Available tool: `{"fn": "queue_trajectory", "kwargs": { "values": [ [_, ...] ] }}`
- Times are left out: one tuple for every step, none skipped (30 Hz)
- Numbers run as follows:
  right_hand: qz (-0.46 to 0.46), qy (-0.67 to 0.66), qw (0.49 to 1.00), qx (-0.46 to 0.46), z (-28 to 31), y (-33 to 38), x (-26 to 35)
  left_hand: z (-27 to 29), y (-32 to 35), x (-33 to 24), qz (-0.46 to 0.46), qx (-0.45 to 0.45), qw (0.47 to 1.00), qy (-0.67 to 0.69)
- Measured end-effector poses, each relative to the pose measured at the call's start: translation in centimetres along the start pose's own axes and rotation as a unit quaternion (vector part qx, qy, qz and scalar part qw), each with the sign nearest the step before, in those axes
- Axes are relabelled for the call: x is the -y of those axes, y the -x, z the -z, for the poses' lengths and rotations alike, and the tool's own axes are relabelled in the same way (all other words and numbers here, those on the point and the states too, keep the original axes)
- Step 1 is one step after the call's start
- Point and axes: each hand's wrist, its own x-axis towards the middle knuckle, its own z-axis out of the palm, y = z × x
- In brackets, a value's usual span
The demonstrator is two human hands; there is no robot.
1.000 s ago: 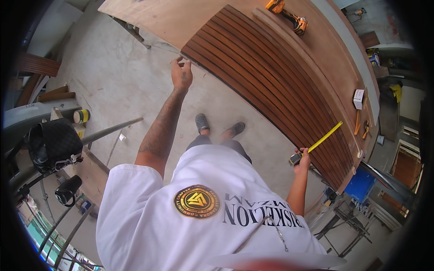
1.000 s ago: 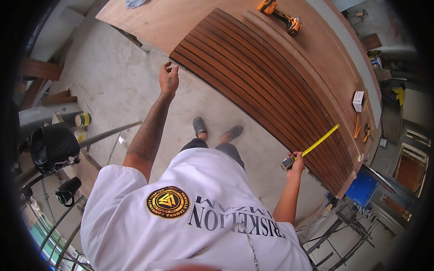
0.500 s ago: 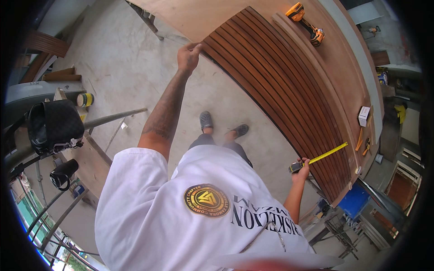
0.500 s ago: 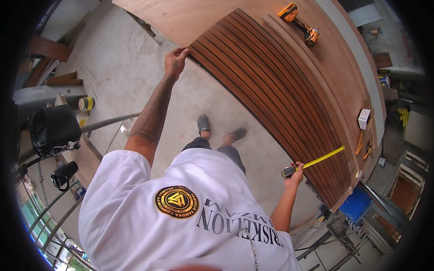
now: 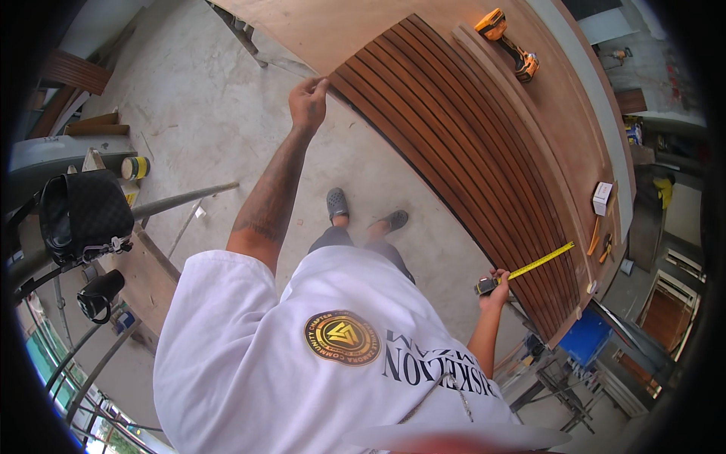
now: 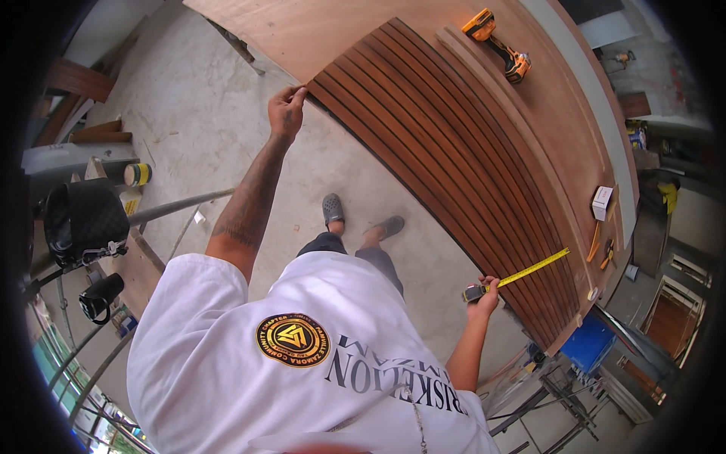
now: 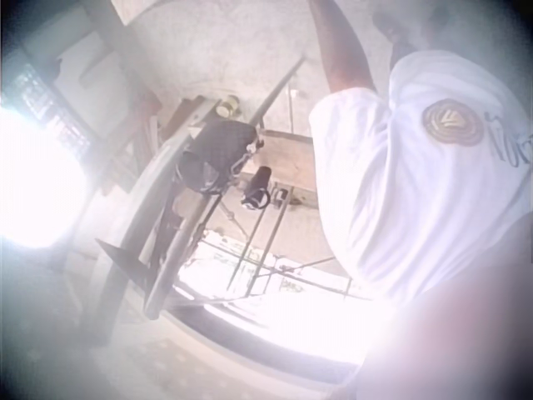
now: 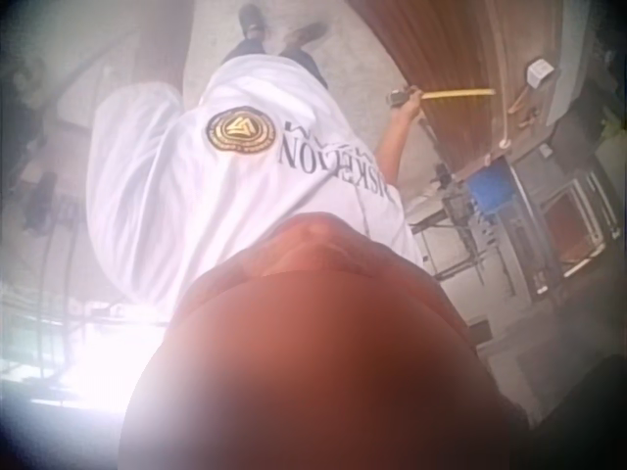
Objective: The person assembles a wooden frame by positioning a square ruler and driving screws with a cordless drill. They then place a slatted wooden panel onto the frame, measure it with a tape measure, and mark it with a pencil.
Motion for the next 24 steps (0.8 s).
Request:
{"fn": "queue_trajectory", "kwargs": {
  "values": [
    [-0.001,0.003,1.000,-0.021,-0.3,0.2,0.0,0.0,0.0,0.1,0.009,0.004,1.000,-0.008],
    [-0.004,0.011,1.000,0.026,-0.7,0.4,-0.1,0.1,0.1,0.3,-0.002,0.005,1.000,0.005],
    [-0.008,0.024,0.999,0.045,-1.1,0.6,-0.3,0.2,0.2,0.4,-0.002,0.008,1.000,0.016],
    [-0.011,0.032,0.997,0.075,-1.5,0.7,-0.4,0.2,0.3,0.6,0.006,0.011,0.999,0.030],
    [-0.015,0.027,0.998,0.059,-1.8,0.8,-0.5,0.2,0.5,0.8,-0.008,0.008,0.999,0.035],
    [-0.016,0.015,0.998,0.055,-2.2,0.8,-0.7,0.2,0.6,0.9,-0.018,0.004,0.999,0.042],
    [-0.018,0.002,0.999,0.051,-2.5,0.8,-0.8,0.2,0.7,1.0,-0.017,0.001,0.999,0.049],
    [-0.014,-0.007,0.999,0.052,-2.6,0.8,-0.8,0.1,0.6,1.0,-0.021,0.000,0.998,0.057],
    [-0.012,-0.009,0.999,0.049,-2.7,0.8,-0.8,0.1,0.6,1.1,-0.014,0.000,0.998,0.064],
    [-0.008,-0.010,0.999,0.052,-2.8,0.9,-0.7,0.0,0.6,1.0,-0.002,0.003,0.997,0.074],
    [-0.003,-0.007,0.999,0.035,-2.8,0.9,-0.6,0.0,0.6,0.9,-0.004,-0.002,0.997,0.077],
    [0.008,-0.008,0.999,0.031,-2.8,0.9,-0.5,0.1,0.5,0.8,-0.001,-0.001,0.997,0.083],
    [0.010,-0.005,0.999,0.049,-2.8,1.0,-0.4,0.0,0.5,0.7,0.012,0.005,0.996,0.091],
    [0.010,0.002,0.999,0.049,-2.8,1.0,-0.3,0.1,0.5,0.6,0.001,0.010,0.997,0.082],
    [0.006,0.006,1.000,0.028,-2.8,1.1,-0.2,0.1,0.6,0.4,0.001,0.007,0.997,0.081],
    [0.006,0.008,0.999,0.047,-2.8,1.1,-0.2,0.2,0.6,0.3,0.010,0.008,0.996,0.085],
    [0.003,0.006,0.999,0.043,-2.9,1.1,-0.3,0.3,0.6,0.3,0.001,0.007,0.997,0.082],
    [0.011,0.001,0.999,0.045,-2.9,1.0,-0.3,0.2,0.6,0.3,0.015,0.007,0.997,0.076],
    [0.012,-0.007,1.000,0.027,-3.0,0.9,-0.4,0.1,0.6,0.5,0.000,0.011,0.995,0.097],
    [0.021,-0.019,1.000,0.014,-3.1,0.8,-0.6,0.1,0.3,0.8,0.019,0.013,0.995,0.099],
    [0.021,-0.033,0.999,-0.004,-3.1,0.6,-0.7,-0.1,0.2,1.2,0.002,0.019,0.991,0.136],
    [0.031,-0.033,0.999,0.001,-3.1,0.5,-0.8,-0.1,0.0,1.7,-0.016,0.021,0.991,0.132],
    [0.029,-0.036,0.999,0.000,-3.1,0.5,-1.0,0.0,-0.3,2.3,-0.015,0.019,0.990,0.138],
    [0.030,-0.034,0.999,-0.024,-3.1,0.5,-1.1,0.1,-0.7,2.9,0.009,0.027,0.987,0.160]
  ]
}}
